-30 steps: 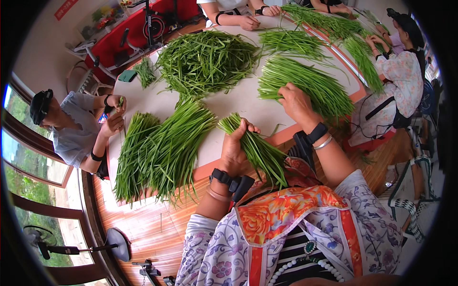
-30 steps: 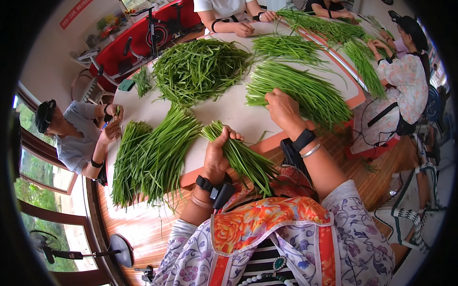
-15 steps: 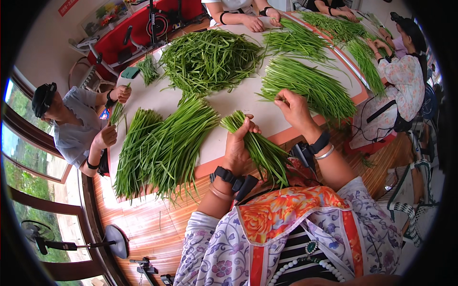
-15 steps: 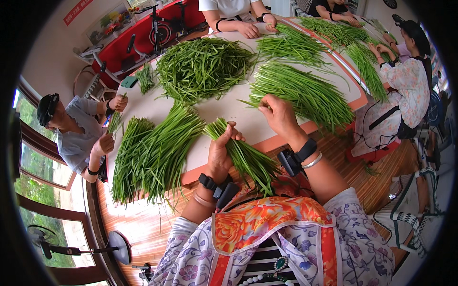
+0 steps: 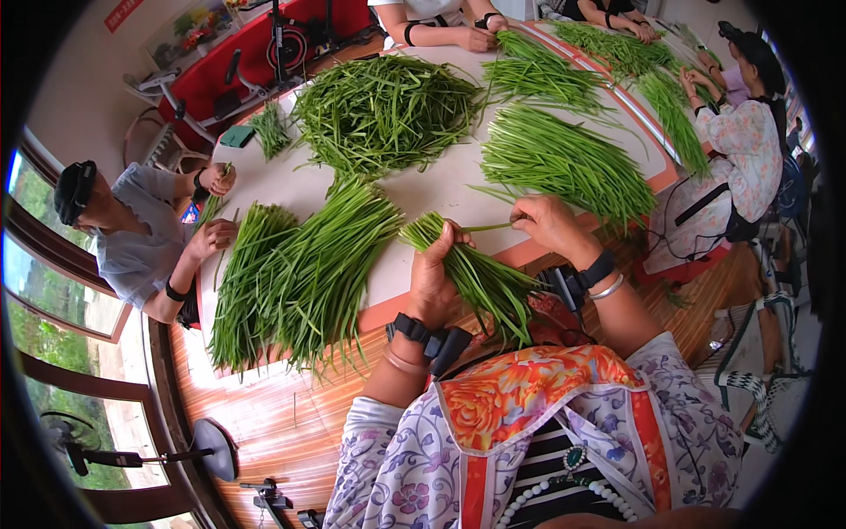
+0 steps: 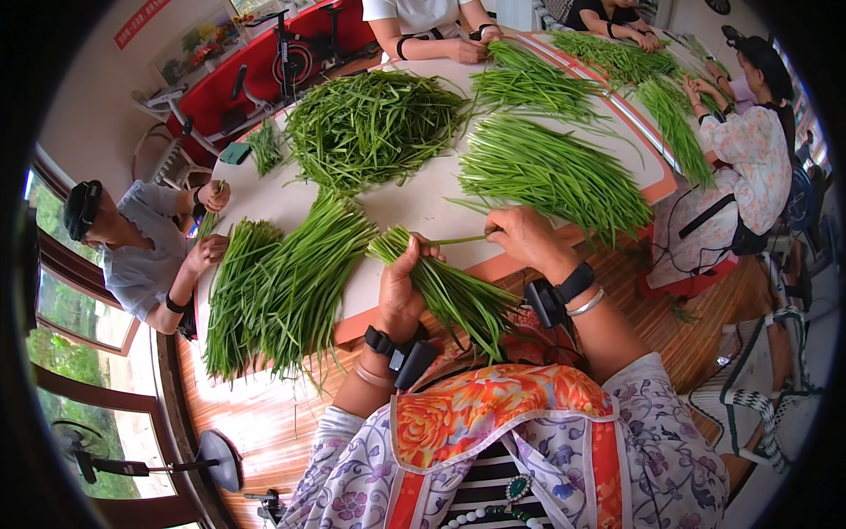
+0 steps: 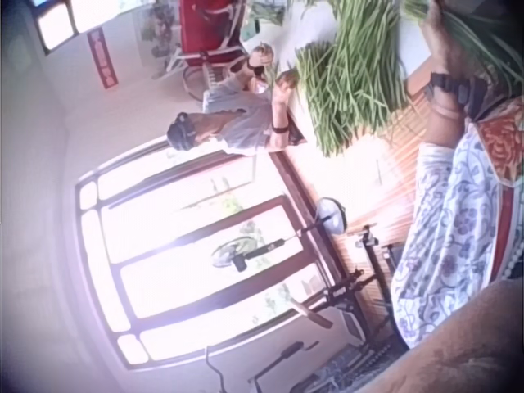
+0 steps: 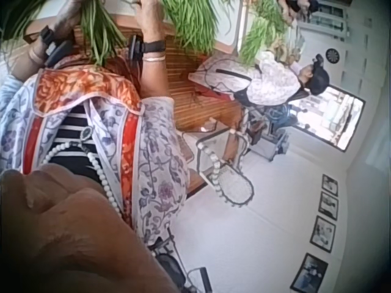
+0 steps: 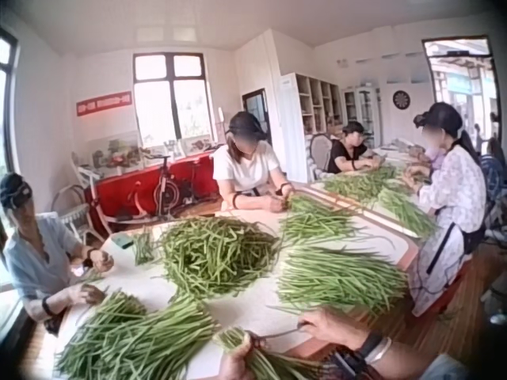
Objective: The person picks through a bundle of green vegetables by hand, separating individual stalks and placing them into piles on a table.
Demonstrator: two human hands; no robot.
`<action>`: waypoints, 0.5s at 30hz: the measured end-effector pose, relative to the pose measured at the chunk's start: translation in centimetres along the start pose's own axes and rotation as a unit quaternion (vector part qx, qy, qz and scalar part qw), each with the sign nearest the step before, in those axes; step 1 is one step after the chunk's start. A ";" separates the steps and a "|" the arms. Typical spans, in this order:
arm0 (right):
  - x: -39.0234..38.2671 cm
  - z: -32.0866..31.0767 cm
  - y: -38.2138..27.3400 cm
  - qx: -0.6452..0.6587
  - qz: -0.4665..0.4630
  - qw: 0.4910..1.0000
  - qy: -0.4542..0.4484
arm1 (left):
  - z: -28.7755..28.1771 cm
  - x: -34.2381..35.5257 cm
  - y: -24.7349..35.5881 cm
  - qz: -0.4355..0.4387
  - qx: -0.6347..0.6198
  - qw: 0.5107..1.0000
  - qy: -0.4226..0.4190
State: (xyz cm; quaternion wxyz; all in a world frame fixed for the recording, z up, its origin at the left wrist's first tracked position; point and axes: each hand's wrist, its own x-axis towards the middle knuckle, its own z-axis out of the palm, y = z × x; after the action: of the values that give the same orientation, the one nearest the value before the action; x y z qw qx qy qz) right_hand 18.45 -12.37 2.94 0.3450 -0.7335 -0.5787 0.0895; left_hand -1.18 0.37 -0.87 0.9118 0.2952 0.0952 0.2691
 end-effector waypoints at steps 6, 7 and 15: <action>-0.4 -3.2 3.3 -0.153 0.066 0.984 0.058 | 0.3 0.1 -0.1 0.041 -0.074 0.996 -0.017; -0.1 -3.1 3.1 -0.128 0.053 0.986 0.095 | 0.0 0.3 -0.2 0.041 -0.125 0.989 -0.068; 2.3 1.4 1.7 -0.130 -0.011 0.987 0.097 | -0.3 0.5 0.0 -0.025 -0.143 0.985 -0.090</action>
State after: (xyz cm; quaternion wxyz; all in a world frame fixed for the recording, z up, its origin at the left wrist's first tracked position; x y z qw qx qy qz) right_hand 19.75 -9.89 1.42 0.3023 -0.7711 -0.5571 -0.0613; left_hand -0.83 0.79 -1.15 0.9559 0.1822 -0.0195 0.2295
